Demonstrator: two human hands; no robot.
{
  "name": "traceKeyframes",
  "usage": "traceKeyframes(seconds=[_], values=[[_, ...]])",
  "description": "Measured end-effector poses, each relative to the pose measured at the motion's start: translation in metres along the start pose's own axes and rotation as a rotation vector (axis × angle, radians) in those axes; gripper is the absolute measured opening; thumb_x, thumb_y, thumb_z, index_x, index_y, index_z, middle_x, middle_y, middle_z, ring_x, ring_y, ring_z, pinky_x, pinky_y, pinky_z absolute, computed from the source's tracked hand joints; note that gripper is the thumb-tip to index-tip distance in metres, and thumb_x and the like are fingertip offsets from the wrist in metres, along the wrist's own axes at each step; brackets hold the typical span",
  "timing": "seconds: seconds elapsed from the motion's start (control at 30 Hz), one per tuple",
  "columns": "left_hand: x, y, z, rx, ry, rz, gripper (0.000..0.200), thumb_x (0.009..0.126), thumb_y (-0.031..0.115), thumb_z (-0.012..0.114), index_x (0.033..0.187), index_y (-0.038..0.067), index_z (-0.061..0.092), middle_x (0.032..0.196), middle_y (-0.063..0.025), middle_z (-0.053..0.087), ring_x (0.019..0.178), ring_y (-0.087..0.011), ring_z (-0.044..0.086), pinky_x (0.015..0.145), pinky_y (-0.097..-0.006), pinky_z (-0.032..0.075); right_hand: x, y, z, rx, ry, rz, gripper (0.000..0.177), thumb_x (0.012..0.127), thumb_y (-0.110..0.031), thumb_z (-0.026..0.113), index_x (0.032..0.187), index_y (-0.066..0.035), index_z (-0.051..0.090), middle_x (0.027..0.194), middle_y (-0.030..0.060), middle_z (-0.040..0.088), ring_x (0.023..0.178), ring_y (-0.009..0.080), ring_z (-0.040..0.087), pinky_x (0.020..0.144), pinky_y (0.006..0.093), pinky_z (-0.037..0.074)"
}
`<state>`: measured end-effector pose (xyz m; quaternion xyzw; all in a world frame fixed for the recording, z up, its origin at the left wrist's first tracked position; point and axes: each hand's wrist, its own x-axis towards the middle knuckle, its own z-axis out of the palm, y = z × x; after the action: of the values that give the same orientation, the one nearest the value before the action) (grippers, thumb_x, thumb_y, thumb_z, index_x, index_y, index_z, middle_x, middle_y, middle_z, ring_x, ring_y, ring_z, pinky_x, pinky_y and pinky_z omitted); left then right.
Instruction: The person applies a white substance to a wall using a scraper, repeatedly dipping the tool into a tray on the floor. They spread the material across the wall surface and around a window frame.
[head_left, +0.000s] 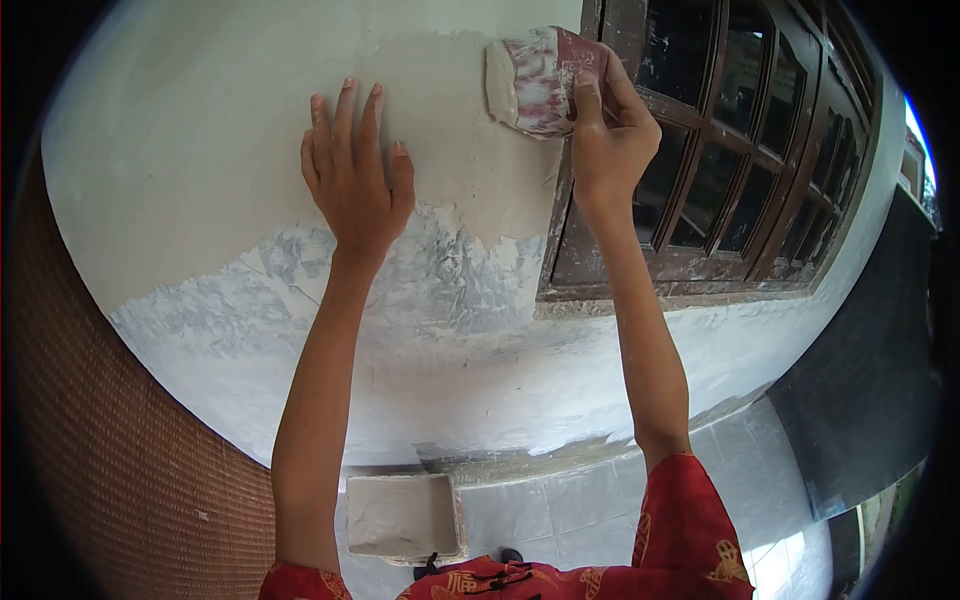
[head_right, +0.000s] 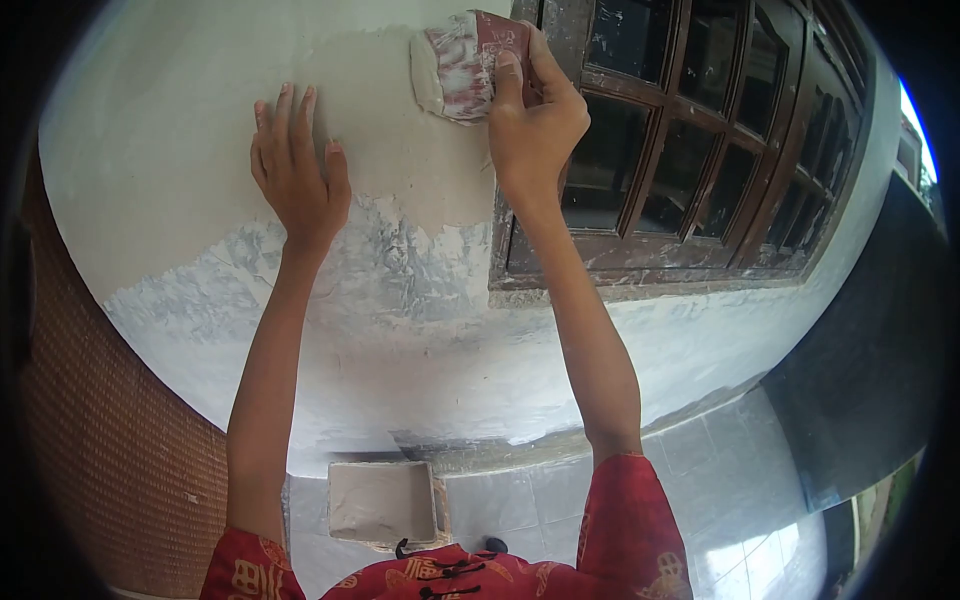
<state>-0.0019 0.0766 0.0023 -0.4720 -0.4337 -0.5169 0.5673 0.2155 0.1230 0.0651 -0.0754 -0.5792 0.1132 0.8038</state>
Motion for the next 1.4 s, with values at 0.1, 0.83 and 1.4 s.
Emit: traceKeyframes(seconds=[0.1, 0.83, 1.4], values=[[0.000, -0.001, -0.001, 0.023, -0.009, 0.019, 0.049, 0.099, 0.030, 0.040, 0.144, 0.012, 0.049, 0.152, -0.0096, 0.044, 0.145, -0.0358, 0.031, 0.115, -0.0494, 0.022, 0.006, 0.012, -0.021, -0.096, 0.096, 0.111, 0.036, 0.095, -0.005, 0.062, 0.130, 0.005, 0.061, 0.110, 0.0143, 0.072, 0.094, 0.0138, 0.067, 0.082, 0.0246, 0.054], [0.000, -0.001, 0.000, -0.003, 0.009, 0.029, 0.048, 0.100, 0.031, 0.039, 0.143, 0.012, 0.051, 0.151, -0.0095, 0.045, 0.145, -0.0362, 0.031, 0.114, -0.0503, 0.022, -0.039, 0.003, -0.013, -0.098, 0.039, 0.080, 0.041, 0.096, -0.006, 0.064, 0.134, 0.009, 0.055, 0.111, 0.0150, 0.071, 0.093, 0.0114, 0.065, 0.083, 0.0260, 0.054], [0.001, 0.000, -0.002, -0.002, 0.015, 0.026, 0.047, 0.100, 0.028, 0.041, 0.142, 0.011, 0.051, 0.149, -0.0107, 0.046, 0.144, -0.0370, 0.032, 0.113, -0.0493, 0.023, -0.041, 0.016, -0.049, -0.077, 0.265, 0.177, 0.039, 0.097, -0.003, 0.060, 0.134, 0.008, 0.055, 0.114, 0.0135, 0.070, 0.097, 0.0105, 0.064, 0.084, 0.0242, 0.053]])
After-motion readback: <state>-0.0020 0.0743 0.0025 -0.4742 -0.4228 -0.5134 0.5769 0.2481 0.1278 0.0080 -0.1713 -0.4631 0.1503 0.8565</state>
